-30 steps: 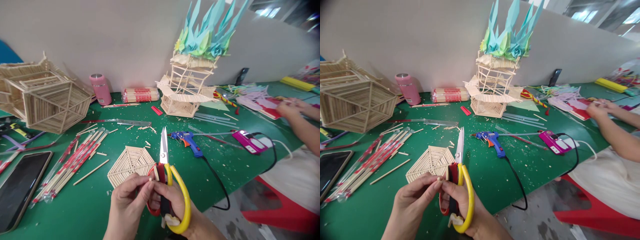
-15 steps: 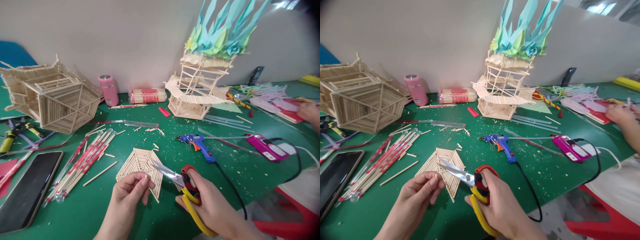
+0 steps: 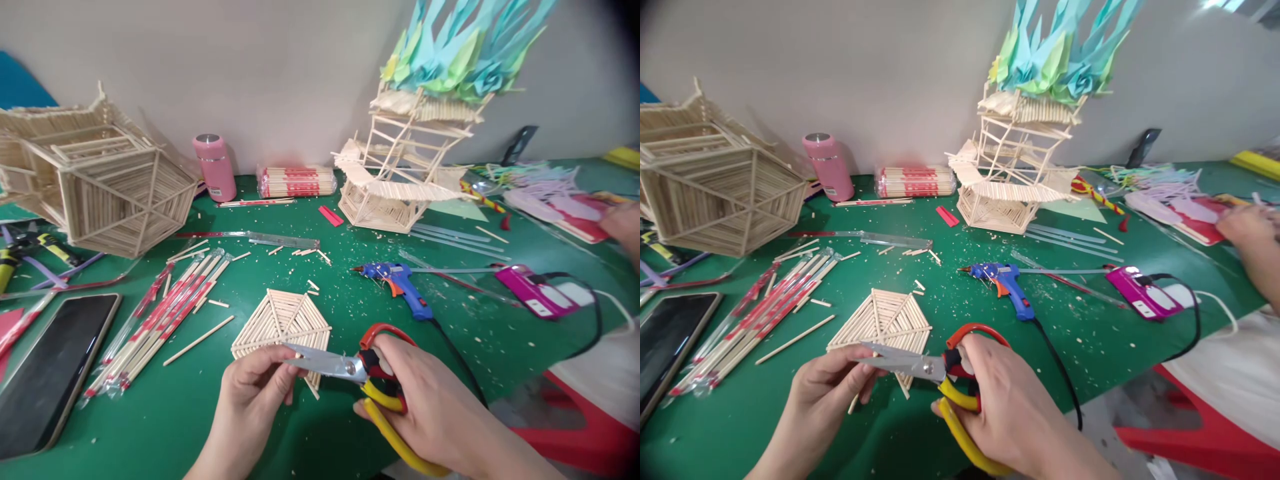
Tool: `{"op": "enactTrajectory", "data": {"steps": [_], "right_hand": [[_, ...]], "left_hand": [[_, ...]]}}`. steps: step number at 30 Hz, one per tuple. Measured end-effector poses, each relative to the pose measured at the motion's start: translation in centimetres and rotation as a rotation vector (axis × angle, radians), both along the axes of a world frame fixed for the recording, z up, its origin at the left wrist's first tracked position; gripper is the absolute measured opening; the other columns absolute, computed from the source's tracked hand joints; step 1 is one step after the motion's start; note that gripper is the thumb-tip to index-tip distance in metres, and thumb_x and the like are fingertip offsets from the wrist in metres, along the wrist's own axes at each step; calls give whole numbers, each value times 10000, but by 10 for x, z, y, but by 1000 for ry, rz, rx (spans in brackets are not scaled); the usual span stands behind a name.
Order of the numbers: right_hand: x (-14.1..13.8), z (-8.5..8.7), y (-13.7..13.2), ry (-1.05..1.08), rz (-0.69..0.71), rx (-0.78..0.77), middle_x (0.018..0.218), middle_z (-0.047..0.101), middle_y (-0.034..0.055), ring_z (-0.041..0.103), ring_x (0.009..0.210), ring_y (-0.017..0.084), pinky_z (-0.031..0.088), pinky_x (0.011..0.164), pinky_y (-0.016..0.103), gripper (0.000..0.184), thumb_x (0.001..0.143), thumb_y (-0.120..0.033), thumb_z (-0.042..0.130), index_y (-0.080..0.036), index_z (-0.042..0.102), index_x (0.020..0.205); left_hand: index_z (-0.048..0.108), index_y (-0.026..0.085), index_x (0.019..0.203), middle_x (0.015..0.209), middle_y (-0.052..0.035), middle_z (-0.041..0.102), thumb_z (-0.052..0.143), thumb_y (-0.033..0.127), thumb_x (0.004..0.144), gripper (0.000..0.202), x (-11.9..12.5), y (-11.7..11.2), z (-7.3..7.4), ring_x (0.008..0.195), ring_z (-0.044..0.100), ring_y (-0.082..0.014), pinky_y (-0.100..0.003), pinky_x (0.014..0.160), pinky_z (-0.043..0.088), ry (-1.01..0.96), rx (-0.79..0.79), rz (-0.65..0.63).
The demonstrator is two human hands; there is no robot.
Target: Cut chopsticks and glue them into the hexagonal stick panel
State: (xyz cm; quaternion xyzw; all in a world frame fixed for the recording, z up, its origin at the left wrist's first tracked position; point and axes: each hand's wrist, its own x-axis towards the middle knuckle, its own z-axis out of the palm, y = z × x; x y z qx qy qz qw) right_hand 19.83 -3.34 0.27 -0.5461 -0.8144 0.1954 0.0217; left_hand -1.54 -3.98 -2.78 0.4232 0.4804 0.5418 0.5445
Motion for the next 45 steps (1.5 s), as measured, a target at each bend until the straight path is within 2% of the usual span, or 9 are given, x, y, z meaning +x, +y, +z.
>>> {"op": "enactTrajectory", "data": {"steps": [5,11,17,27,32,45], "right_hand": [[0,1,1,-7,-7,-36,714,510,26,515,621,181,434,528,321,309,741,-424,575,-214,350,774],[1,4,2,-50,32,22,701,495,26,502,617,191,419,525,337,305,745,-427,559,-214,341,763],[2,4,2,-44,78,81,672,492,19,505,588,184,393,498,313,294,752,-414,552,-210,341,765],[4,0,1,-95,104,76,605,503,-6,511,519,185,328,446,286,315,773,-468,500,-232,290,762],[4,0,1,-81,114,54,621,527,-1,536,534,198,334,451,289,300,775,-449,500,-229,297,792],[3,3,0,-112,107,80,583,540,-5,551,496,205,302,432,288,310,783,-482,480,-233,295,785]], "left_hand": [[706,213,728,550,27,651,651,111,687,123,-2,-1,-5,380,514,-52,-121,367,444,63,86,-27],[706,244,761,594,30,660,637,84,696,185,-3,0,-7,387,533,-54,-124,370,453,89,135,-45],[699,226,759,592,20,655,613,66,702,191,-2,-1,-4,377,543,-68,-150,361,466,64,168,-55],[690,250,797,638,41,663,600,43,717,240,-2,-4,-5,399,559,-51,-130,390,479,78,210,-71],[684,267,814,630,53,653,598,40,720,260,-2,-3,-5,402,552,-44,-122,392,472,93,255,-74],[679,247,816,626,39,637,609,29,707,254,-8,-3,-2,383,554,-62,-150,387,460,222,316,-65]]}}
